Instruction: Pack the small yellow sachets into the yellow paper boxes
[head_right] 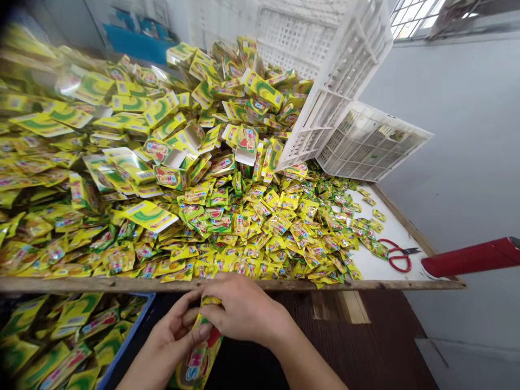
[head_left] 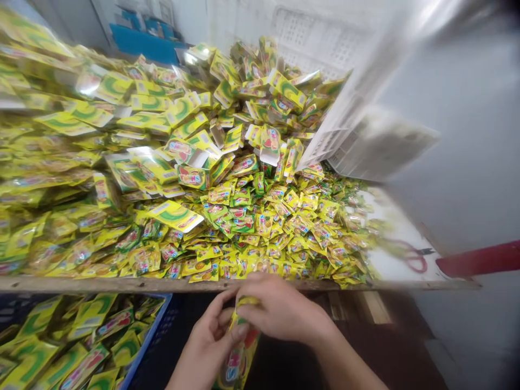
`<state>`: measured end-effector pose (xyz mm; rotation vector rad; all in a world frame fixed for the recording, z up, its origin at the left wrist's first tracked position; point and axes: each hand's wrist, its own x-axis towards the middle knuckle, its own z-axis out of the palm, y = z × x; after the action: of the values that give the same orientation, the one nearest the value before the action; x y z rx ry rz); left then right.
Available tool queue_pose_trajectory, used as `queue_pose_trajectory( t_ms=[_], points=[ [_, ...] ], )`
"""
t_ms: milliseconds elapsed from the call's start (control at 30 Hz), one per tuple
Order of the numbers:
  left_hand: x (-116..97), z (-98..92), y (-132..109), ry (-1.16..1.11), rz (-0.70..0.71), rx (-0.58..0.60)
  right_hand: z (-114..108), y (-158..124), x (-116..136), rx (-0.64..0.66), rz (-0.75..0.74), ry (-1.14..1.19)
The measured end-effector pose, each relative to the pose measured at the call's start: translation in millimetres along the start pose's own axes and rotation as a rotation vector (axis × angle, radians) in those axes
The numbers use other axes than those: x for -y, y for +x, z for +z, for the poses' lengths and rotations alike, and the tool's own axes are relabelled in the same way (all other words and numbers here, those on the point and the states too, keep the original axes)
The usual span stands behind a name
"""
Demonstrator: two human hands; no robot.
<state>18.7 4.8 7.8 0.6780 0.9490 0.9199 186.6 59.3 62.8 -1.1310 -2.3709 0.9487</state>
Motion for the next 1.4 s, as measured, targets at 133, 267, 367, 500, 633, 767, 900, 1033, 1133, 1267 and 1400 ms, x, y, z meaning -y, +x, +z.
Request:
queue_pose_trajectory(
  t_ms=[133, 267, 367, 500, 633, 767, 900, 1033, 1133, 1267, 1400],
  points=[
    [-9.8, -4.4, -16.3, -0.004, -0.055, 0.028, -11.7, -1.6, 10.0, 0.132, -0.044, 0.055],
    [-15.3, -6.5, -26.5, 0.005, -0.090, 0.009, -2.2, -0.2, 11.4, -0.068, 0.078, 0.157],
    [-5.7, -6.2, -31.2, -0.026, -0.095, -0.044, 12.7, 0.3, 9.2, -0.115, 0.008, 0.129],
    [8.8, -5.2, -38.7, -0.091, -0.078, -0.093, 18.8, -6.9, 12.5, -0.055, -0.104, 0.172],
    [-0.7, 1.4, -41.9, -0.008, -0.010, -0.110, 6.4, -12.8, 25.1, -0.094, -0.131, 0.182],
    [-19.4, 12.9, -33.8, 0.040, 0.101, -0.153, -3.3, -6.4, 30.6, -0.292, -0.178, 0.088],
    [-14.0, 12.8, -30.0, 0.005, 0.045, -0.175, 8.4, -7.6, 22.0, -0.335, -0.160, 0.082],
    [1.8, 1.1, -34.2, 0.029, 0.046, -0.192, 29.2, -24.0, 11.4, -0.158, -0.135, 0.177],
    [5.9, -3.6, -34.8, 0.059, 0.044, -0.172, 33.8, -30.4, 7.8, -0.101, -0.116, 0.204],
    [7.4, -4.1, -29.5, 0.128, 0.079, -0.112, 29.2, -26.8, 8.5, -0.077, -0.102, 0.224],
    [8.3, -5.5, -25.8, 0.229, 0.065, 0.027, 25.5, -23.6, 9.9, -0.051, -0.108, 0.266]
  ],
)
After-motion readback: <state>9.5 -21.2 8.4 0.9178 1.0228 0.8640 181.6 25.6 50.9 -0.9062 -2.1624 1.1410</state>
